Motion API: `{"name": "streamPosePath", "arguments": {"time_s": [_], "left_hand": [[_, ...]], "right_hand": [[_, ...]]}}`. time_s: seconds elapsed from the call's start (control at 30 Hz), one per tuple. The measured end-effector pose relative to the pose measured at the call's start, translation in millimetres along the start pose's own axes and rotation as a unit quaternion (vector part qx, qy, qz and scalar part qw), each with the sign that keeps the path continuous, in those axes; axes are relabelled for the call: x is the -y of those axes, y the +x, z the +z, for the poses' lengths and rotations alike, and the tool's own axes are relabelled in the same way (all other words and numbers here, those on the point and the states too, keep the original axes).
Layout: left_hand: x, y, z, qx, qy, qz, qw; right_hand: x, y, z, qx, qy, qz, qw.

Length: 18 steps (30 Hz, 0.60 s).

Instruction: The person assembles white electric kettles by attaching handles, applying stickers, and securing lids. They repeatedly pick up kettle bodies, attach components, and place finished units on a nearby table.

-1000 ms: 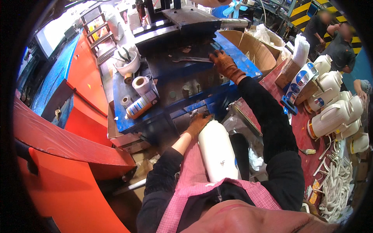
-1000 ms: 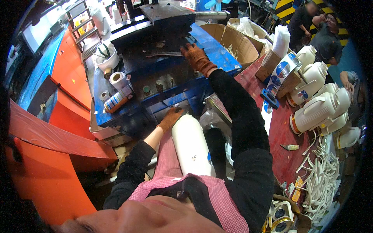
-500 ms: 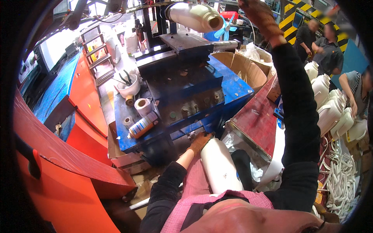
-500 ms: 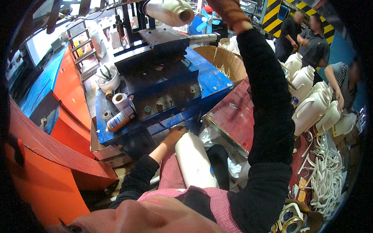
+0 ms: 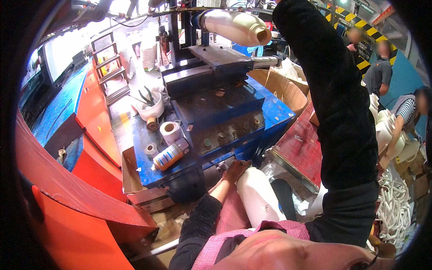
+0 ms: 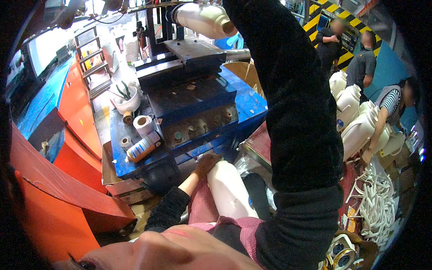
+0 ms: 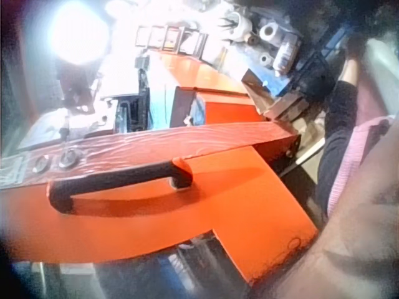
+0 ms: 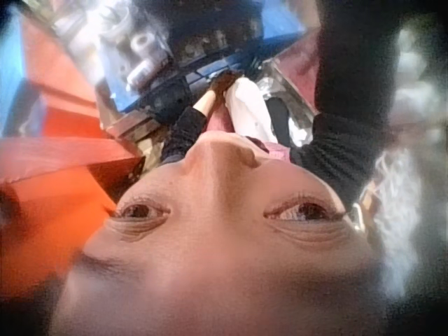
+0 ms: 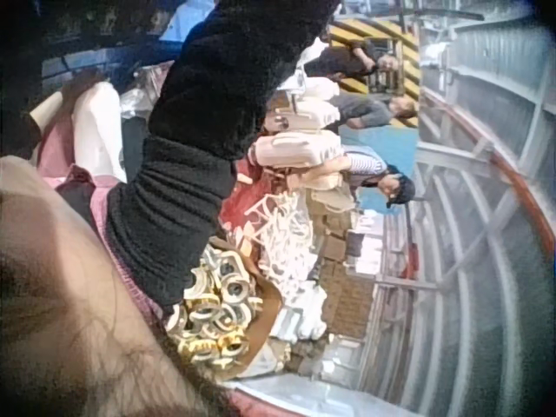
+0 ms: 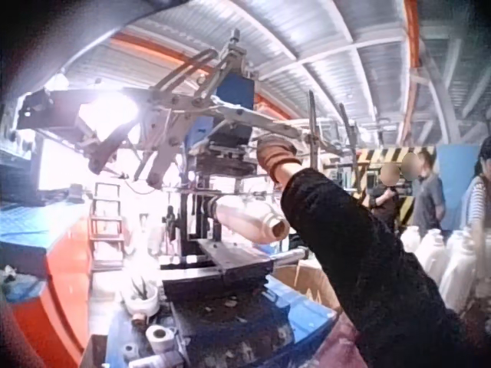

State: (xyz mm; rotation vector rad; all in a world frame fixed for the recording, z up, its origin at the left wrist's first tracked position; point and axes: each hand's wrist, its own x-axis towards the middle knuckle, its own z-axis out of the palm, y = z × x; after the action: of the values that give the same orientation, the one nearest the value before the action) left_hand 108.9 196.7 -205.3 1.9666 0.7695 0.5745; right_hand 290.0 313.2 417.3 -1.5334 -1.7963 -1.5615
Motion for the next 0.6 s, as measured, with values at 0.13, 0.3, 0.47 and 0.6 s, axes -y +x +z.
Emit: {"name": "streamPosePath", "arguments": {"time_s": [0.13,0.3,0.47,0.6], "left_hand": [[-5.0,-3.4,-3.2,0.0,-0.026,0.012,1.0],[-18.2,-6.7,-11.2,0.021,-0.114,-0.089,0.989],[-26.8,-7.0,-16.4,0.019,-0.103,-0.096,0.99],[-28.8,-6.0,-17.1,0.016,-0.096,-0.09,0.991]], "right_hand": [[5.3,7.6,0.2,0.011,-0.004,-0.009,1.0],[8.5,12.7,4.4,0.019,-0.008,-0.015,1.0],[12.2,16.3,7.4,0.025,-0.009,-0.02,0.999],[14.9,17.6,10.4,0.029,-0.009,-0.022,0.999]]}}
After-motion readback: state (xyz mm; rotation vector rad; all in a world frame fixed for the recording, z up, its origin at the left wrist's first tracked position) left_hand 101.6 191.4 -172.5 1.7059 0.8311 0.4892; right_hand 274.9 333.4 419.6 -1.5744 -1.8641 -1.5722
